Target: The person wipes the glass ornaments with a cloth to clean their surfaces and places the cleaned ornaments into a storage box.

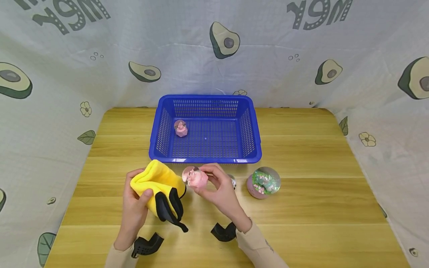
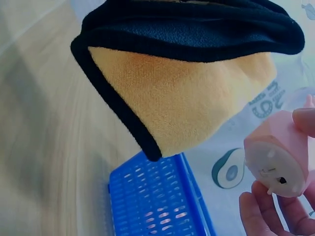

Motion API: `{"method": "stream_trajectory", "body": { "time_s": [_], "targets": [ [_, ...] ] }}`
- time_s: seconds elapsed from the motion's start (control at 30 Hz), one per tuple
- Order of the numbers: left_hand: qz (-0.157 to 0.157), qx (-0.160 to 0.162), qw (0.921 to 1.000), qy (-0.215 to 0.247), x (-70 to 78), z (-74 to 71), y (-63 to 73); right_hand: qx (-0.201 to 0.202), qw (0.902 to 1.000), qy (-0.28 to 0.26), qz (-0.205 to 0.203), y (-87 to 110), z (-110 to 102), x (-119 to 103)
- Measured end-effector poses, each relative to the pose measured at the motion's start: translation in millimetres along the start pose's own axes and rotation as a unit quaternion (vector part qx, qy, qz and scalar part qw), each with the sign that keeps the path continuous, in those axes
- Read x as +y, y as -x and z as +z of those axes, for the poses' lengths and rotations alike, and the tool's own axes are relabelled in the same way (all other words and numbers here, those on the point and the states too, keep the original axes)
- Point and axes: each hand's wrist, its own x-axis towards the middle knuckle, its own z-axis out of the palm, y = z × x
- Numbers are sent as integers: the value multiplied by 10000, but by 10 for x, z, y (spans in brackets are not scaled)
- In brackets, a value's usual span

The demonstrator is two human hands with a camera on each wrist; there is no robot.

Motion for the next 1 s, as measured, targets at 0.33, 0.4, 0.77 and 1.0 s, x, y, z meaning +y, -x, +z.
{"method": "stream_trajectory", "body": {
  "time_s": [0.33, 0.4, 0.77, 1.0],
  "targets": [
    [404, -508, 9978, -146, -5, 76, -50, -128, 9987, 380, -308, -12, 15, -92],
    [476, -616, 9968, -161, -7, 93, -61, -170, 9980, 506, -354, -16, 17, -119],
    [666, -966, 9928, -221, -4, 189, -85, -256, 9920, 863, -887, -12, 41, -214],
    [646, -974, 9924, -391, 37, 243, -100, -301, 9889, 955, -1097, -11, 49, -234]
  ]
}}
